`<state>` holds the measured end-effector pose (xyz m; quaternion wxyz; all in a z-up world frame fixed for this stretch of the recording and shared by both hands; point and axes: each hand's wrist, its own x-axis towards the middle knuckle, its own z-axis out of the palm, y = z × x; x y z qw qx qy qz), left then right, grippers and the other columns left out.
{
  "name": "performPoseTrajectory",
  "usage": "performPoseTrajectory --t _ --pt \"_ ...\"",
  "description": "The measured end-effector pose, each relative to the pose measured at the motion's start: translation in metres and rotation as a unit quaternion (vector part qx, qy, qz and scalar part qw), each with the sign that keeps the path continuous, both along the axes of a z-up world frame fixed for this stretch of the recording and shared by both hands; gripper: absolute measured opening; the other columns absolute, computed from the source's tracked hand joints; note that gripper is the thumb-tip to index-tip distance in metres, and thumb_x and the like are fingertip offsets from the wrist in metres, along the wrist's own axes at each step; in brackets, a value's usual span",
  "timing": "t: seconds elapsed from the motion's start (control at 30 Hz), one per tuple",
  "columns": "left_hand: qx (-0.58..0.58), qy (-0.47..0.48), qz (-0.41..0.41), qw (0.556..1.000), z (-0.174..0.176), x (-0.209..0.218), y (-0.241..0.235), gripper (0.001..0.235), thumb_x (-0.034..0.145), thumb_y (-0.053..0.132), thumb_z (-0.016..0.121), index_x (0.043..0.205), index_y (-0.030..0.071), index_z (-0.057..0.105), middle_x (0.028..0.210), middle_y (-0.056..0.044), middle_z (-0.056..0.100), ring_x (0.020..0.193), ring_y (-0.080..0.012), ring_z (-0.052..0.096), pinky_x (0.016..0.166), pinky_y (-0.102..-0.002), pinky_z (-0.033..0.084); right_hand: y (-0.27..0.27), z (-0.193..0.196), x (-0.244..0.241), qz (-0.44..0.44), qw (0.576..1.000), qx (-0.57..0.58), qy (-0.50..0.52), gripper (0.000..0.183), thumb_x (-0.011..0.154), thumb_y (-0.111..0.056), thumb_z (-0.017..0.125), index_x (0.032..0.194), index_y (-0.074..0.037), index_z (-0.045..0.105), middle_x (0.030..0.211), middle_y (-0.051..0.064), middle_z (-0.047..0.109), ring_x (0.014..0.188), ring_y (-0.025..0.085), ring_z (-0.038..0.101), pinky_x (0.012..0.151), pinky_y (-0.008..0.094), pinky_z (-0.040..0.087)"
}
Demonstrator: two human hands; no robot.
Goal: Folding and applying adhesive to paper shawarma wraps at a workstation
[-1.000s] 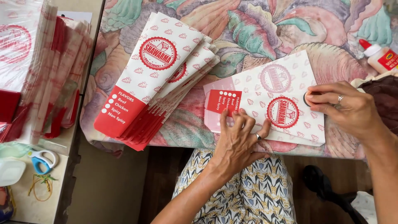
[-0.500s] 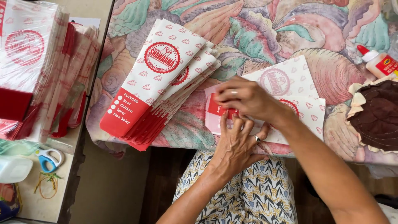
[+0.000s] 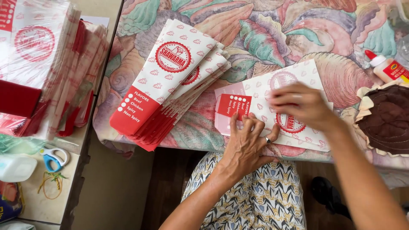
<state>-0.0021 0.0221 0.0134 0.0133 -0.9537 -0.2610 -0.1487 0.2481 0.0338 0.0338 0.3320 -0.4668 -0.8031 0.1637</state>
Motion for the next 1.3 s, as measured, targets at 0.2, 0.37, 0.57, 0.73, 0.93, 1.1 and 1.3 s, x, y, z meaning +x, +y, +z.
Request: performPoseTrajectory --t 0.2,0.37,0.57,0.73,0.93,1.1,1.3 --pt "-0.105 0.043 0.007 0.993 0.013 0.003 -0.003 0.063 0.083 0.076 0.056 0.130 0.035 0.054 0.114 -0.004 0.050 0.109 -0.0230 0.043 0.114 -0.074 0.023 0.080 -0.017 -0.116 0.084 0.994 0.037 0.061 0.017 0.080 -0.015 0.086 0.094 -0.008 0.079 0.105 0.009 0.075 0.087 0.027 0.068 0.081 0.040 0.055" --pt "-0.081 0.014 0.008 0.997 0.009 0.004 -0.003 0.077 0.075 0.081 0.055 0.133 0.031 0.050 0.116 -0.004 0.049 0.113 -0.0244 0.044 0.114 -0.073 0.024 0.038 -0.010 -0.057 0.015 0.998 0.038 0.052 0.017 0.085 -0.011 0.081 0.101 -0.006 0.079 0.111 0.013 0.075 0.097 0.031 0.069 0.087 0.043 0.055" --pt "-0.063 -0.032 -0.001 0.998 0.020 0.004 0.001 0.092 0.079 0.086 0.022 0.140 0.026 0.057 0.115 -0.009 0.056 0.111 -0.0301 0.049 0.101 -0.059 0.038 -0.081 -0.004 0.072 -0.226 0.971 0.061 -0.051 0.024 0.089 0.003 0.083 0.112 0.003 0.077 0.117 0.019 0.073 0.109 0.027 0.067 0.102 0.037 0.054" --pt "-0.080 -0.024 -0.011 0.996 0.010 0.011 0.012 0.044 0.102 0.055 0.047 0.135 0.027 0.055 0.108 -0.009 0.055 0.101 -0.0281 0.051 0.089 -0.056 0.046 -0.118 0.019 0.038 -0.283 0.946 0.119 -0.099 0.017 0.096 0.001 0.083 0.112 -0.001 0.078 0.117 0.017 0.073 0.110 0.030 0.066 0.102 0.042 0.052" --pt "-0.001 0.072 -0.030 0.997 0.012 0.010 0.022 0.071 0.092 -0.002 0.061 0.152 0.031 0.045 0.105 -0.012 0.054 0.095 -0.0296 0.055 0.096 -0.057 0.045 -0.139 0.005 0.001 -0.213 0.970 0.110 -0.028 0.024 0.085 -0.006 0.084 0.108 -0.004 0.077 0.112 0.010 0.074 0.099 0.023 0.067 0.094 0.037 0.046" --pt "0.054 0.128 -0.133 0.981 0.016 0.016 0.042 0.064 0.098 0.004 0.060 0.156 0.026 0.045 0.077 -0.008 0.059 0.062 -0.0216 0.055 0.091 -0.045 0.050 -0.152 0.014 0.015 -0.262 0.957 0.120 -0.038 0.018 0.086 -0.005 0.086 0.102 -0.008 0.077 0.109 0.008 0.075 0.093 0.021 0.066 0.096 0.037 0.042" --pt "0.062 0.157 -0.193 0.967 0.027 0.024 0.049 0.038 0.099 0.005 0.058 0.136 0.012 0.054 0.058 0.007 0.049 0.047 -0.0147 0.051 0.089 -0.046 0.053 -0.151 -0.015 0.076 -0.356 0.912 0.190 -0.078 0.012 0.100 0.009 0.085 0.107 0.005 0.077 0.117 0.020 0.077 0.109 0.036 0.070 0.110 0.046 0.047"
